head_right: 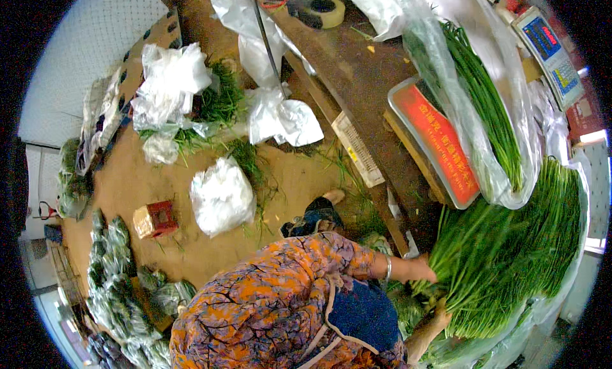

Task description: The person gathers green onions from a large pile, aligns them into bundles, and places them on a digital scale. They then transfer the weighed bundles into plastic bags and set the bags aside. The process is repeated continuously throughout the clip.

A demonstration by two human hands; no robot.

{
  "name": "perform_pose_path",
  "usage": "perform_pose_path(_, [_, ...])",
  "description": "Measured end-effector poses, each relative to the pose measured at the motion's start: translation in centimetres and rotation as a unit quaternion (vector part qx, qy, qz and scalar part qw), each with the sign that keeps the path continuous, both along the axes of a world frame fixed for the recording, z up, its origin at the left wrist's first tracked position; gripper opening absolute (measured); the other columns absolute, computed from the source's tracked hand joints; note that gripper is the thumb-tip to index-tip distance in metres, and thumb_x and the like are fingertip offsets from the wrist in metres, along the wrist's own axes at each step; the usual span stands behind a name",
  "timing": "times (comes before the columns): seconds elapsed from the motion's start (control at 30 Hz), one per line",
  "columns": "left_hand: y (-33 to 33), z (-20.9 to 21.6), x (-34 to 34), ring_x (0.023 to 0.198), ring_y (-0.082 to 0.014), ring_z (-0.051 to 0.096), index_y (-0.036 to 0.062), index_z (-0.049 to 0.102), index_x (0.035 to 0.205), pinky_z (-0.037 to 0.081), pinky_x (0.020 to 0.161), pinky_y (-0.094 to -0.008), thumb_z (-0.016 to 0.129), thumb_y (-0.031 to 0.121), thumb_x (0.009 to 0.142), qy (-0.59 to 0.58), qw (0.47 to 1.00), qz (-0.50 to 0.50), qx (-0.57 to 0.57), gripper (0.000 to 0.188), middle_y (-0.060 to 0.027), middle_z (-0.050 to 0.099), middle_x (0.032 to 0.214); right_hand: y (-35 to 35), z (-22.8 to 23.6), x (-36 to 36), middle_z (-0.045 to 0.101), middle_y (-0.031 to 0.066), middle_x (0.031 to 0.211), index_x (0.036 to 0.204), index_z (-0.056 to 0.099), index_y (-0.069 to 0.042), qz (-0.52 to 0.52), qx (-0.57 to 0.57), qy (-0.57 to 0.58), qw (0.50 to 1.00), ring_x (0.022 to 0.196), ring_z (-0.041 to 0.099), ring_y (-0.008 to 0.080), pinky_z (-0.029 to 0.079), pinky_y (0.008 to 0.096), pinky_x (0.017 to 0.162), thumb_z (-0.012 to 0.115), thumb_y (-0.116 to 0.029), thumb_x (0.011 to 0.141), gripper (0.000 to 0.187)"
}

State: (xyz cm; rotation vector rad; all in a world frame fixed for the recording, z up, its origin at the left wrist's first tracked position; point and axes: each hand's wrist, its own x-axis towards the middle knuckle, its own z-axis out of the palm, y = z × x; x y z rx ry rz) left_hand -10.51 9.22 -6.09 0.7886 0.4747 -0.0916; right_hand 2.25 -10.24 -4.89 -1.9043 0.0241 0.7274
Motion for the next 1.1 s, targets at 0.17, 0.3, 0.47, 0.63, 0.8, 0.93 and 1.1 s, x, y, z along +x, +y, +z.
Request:
perform_pose_path(0.17, [-3.1, -6.9, 3.4, 0.125, -0.0267, 0.033, 0.0055, 0.047, 0.124, 0.034, 0.094, -0.0452, 0.063, 0.033, 0.077, -0.023, 0.994, -0.098, -0.037, 0.057, -0.0141, 0.038, 0.134, 1.4, 2.9, -2.1, 0.053, 0.0175, 0.111, 0.124, 0.039, 0.001, 0.059, -0.036, -0.201, 0.977, 0.094, 0.056, 0.0212, 0.049, 0.0287, 0.066, 0.059, -0.004, 0.082, 0.047])
perform_pose_path(0.3, [0.8, -1.8, -1.9, 0.13, -0.025, 0.026, 0.0085, 0.032, 0.135, 0.023, 0.105, -0.0398, 0.057, 0.002, 0.068, -0.223, 0.958, -0.111, 0.142, 0.071, -0.0127, 0.028, 0.141, 6.4, 2.9, -5.8, 0.059, 0.0148, 0.097, 0.126, 0.037, -0.001, 0.343, -0.342, -0.383, 0.787, 0.079, 0.061, 0.0223, 0.051, 0.0298, 0.062, 0.046, -0.013, 0.086, 0.043])
perform_pose_path(0.47, [1.8, -0.2, -1.6, 0.121, -0.0236, 0.041, 0.0047, 0.034, 0.132, 0.031, 0.102, -0.0369, 0.062, -0.007, 0.071, -0.023, 0.958, 0.067, -0.278, 0.068, -0.0124, 0.041, 0.132, 11.2, 4.2, -8.6, 0.058, 0.0147, 0.081, 0.123, 0.029, 0.014, 0.378, -0.355, -0.381, 0.766, 0.06, 0.061, 0.0276, 0.048, 0.0368, 0.049, 0.06, -0.02, 0.076, 0.066])
perform_pose_path(0.63, [1.8, -3.2, -2.8, 0.109, -0.0246, 0.05, 0.0034, 0.043, 0.123, 0.041, 0.094, -0.0392, 0.05, 0.027, 0.089, -0.045, 0.983, 0.092, -0.153, 0.042, -0.0113, 0.051, 0.12, 8.7, 9.8, -7.2, 0.06, 0.0182, 0.08, 0.121, 0.043, 0.002, 0.476, -0.212, -0.33, 0.787, 0.075, 0.062, 0.0286, 0.05, 0.0339, 0.064, 0.07, -0.037, 0.071, 0.068])
perform_pose_path(0.8, [1.9, -3.8, -2.7, 0.105, -0.0247, 0.053, 0.0034, 0.045, 0.121, 0.044, 0.09, -0.0388, 0.048, 0.024, 0.09, -0.033, 0.969, 0.064, -0.235, 0.037, -0.0106, 0.053, 0.117, 3.4, 5.8, -4.8, 0.063, 0.0151, 0.099, 0.126, 0.04, 0.001, 0.111, 0.001, -0.082, 0.99, 0.093, 0.06, 0.0196, 0.048, 0.0307, 0.079, 0.066, -0.042, 0.075, 0.072])
perform_pose_path(0.93, [1.6, -4.8, -2.1, 0.103, -0.0231, 0.054, 0.004, 0.046, 0.12, 0.044, 0.089, -0.0382, 0.05, 0.022, 0.089, 0.0, 0.982, 0.047, -0.184, 0.037, -0.0086, 0.054, 0.116, 7.4, 1.5, -5.0, 0.043, 0.0191, 0.128, 0.132, 0.024, 0.009, 0.121, 0.084, 0.034, 0.988, 0.114, 0.045, 0.0246, 0.037, 0.0309, 0.093, 0.059, -0.052, 0.078, 0.089])
perform_pose_path(1.1, [2.3, -3.1, -2.0, 0.099, -0.0235, 0.056, 0.0042, 0.047, 0.119, 0.046, 0.086, -0.0385, 0.051, 0.027, 0.089, 0.003, 0.983, 0.036, -0.182, 0.038, -0.009, 0.056, 0.112, 6.3, -1.6, -3.3, 0.055, 0.0119, 0.11, 0.12, 0.046, 0.002, 0.039, 0.188, 0.284, 0.939, 0.098, 0.052, 0.0187, 0.042, 0.0316, 0.086, 0.05, -0.054, 0.084, 0.066])
